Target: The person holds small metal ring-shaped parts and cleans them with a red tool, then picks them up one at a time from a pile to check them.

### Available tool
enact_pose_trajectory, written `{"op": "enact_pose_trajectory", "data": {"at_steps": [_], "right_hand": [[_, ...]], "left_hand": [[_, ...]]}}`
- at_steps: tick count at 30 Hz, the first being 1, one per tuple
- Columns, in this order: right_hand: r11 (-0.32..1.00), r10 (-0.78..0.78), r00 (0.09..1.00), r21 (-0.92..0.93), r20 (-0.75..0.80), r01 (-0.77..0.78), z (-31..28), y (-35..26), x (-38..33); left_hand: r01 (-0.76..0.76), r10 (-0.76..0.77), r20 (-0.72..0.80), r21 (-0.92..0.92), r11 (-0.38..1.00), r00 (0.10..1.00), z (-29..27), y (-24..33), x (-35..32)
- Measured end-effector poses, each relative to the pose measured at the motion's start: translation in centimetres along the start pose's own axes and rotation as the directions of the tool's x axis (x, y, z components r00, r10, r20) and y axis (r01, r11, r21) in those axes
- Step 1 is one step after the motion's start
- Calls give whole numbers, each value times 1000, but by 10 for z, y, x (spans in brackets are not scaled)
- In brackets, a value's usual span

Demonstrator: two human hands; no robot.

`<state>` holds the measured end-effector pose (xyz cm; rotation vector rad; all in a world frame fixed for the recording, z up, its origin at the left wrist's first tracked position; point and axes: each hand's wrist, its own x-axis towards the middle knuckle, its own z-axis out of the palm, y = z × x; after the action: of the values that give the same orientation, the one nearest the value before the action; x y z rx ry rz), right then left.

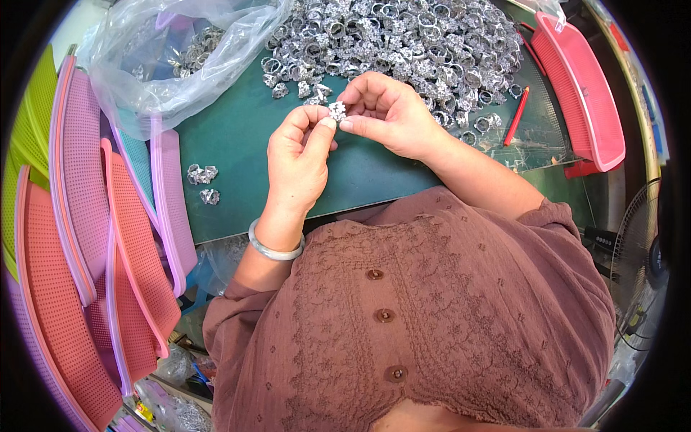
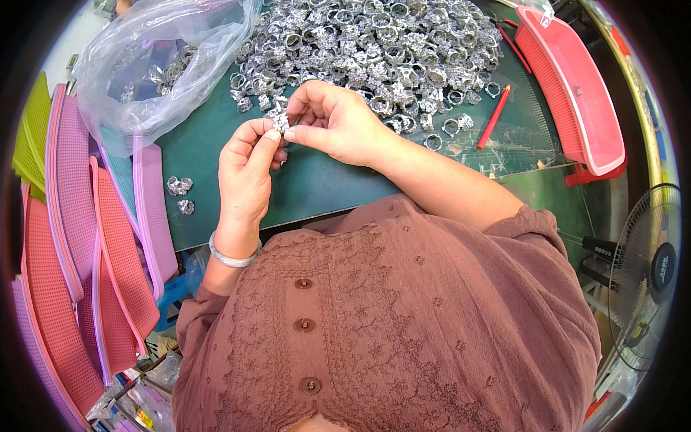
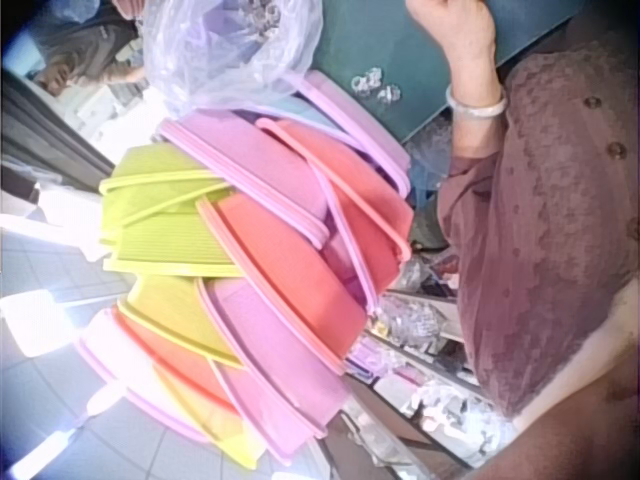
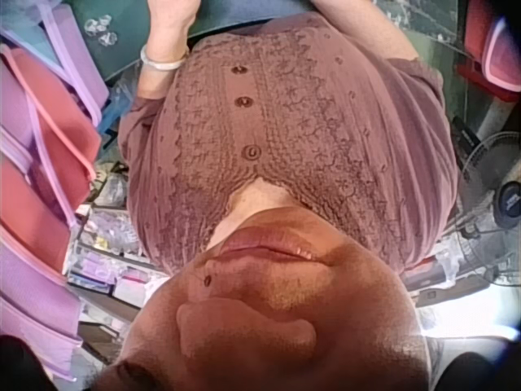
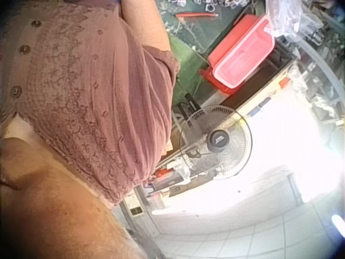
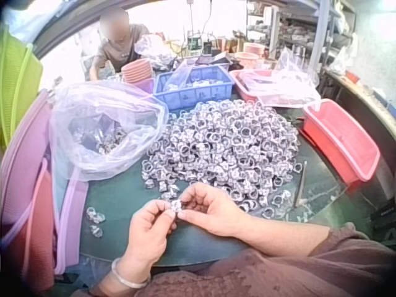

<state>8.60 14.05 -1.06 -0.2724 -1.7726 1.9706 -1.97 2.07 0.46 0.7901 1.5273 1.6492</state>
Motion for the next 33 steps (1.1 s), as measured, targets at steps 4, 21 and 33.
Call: {"op": "enact_pose_trajectory", "data": {"at_steps": [4, 21, 33], "right_hand": [[998, -27, 1000, 51, 8, 26, 0, 2, 0], [999, -2, 1000, 43, 5, 2, 0, 2, -1], [994, -54, 998, -101, -18, 52, -1, 3, -2]], "left_hand": [[5, -5, -5, -4, 1000, 1000, 1, -1, 0], [-10, 10, -23, -11, 1000, 1000, 1, 1, -2], [-22, 22, -28, 1, 1000, 999, 1, 2, -3]]}}
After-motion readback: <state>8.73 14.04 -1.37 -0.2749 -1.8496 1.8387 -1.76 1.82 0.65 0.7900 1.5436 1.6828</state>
